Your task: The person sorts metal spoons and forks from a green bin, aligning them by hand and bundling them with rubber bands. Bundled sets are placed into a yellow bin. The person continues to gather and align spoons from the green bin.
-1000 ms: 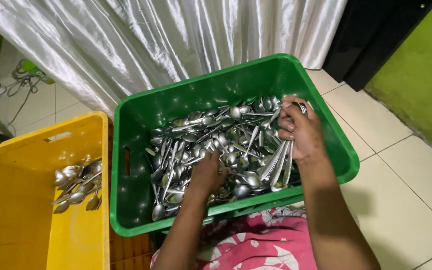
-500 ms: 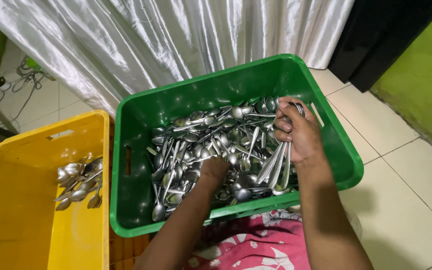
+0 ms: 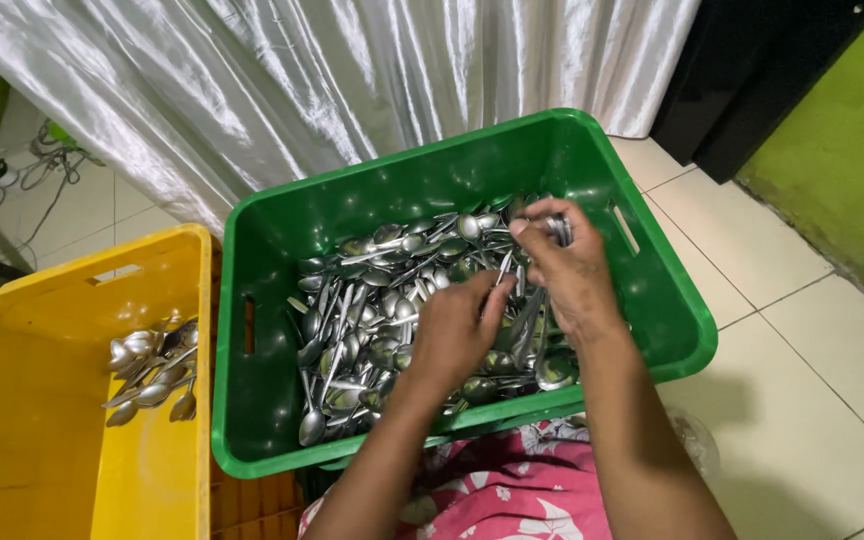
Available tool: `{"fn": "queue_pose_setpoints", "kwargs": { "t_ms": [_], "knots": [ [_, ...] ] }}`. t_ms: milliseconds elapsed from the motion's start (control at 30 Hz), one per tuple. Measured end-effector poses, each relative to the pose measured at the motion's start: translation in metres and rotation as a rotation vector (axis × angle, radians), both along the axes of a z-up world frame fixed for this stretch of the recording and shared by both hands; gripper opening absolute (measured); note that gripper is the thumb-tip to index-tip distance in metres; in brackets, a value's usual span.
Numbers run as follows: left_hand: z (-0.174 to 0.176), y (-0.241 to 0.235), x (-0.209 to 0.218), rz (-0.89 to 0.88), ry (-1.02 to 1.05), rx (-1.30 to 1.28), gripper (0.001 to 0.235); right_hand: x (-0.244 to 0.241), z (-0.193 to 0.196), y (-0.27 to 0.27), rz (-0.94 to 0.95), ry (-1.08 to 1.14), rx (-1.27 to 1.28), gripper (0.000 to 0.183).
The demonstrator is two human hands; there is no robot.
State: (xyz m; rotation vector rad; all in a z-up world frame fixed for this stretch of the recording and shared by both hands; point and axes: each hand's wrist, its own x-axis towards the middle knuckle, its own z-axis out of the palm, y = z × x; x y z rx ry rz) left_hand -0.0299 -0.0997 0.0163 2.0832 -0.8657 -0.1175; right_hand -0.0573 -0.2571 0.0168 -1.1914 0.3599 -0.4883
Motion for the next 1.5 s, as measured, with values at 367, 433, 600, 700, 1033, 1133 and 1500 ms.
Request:
{"fn": "queue_pose_setpoints", "kwargs": {
  "t_ms": [367, 433, 600, 700, 1033, 1133, 1500],
  "knots": [
    [-0.007, -0.018, 0.018, -0.233, -0.016, 0.152, 0.049, 0.006, -0.005, -0.03, -0.283, -0.05, -0.061, 0.026],
    [-0.042, -0.016, 0.058, -0.013, 0.238, 0.235, 0.054, 0.005, -0.01, -0.048, -0.288, -0.178, 0.124, 0.029],
    [-0.164, -0.009, 0.093, -0.086, 0.182, 0.955, 0.056, -0.007, -0.011, -0.066, -0.279, -0.214, 0.238, 0.032],
    [-0.226, -0.017, 0.102, -0.119, 0.154, 1.107, 0.051, -0.011, -0.01, -0.07, -0.288, -0.161, 0.225, 0.027],
    [-0.068, 0.012, 0.088, 0.264, -0.079, 0.095, 0.019, -0.013, -0.021, -0.052, -0.067, 0.019, -0.545, 0.031],
    [-0.018, 0.011, 0.08, 0.062, -0.165, 0.014, 0.012, -0.01, -0.014, -0.032, 0.041, -0.012, -0.555, 0.045],
    [-0.054, 0.002, 0.09, -0.061, 0.219, -0.082, 0.028, -0.007, -0.021, -0.028, 0.161, 0.015, -0.43, 0.02]
  ]
}}
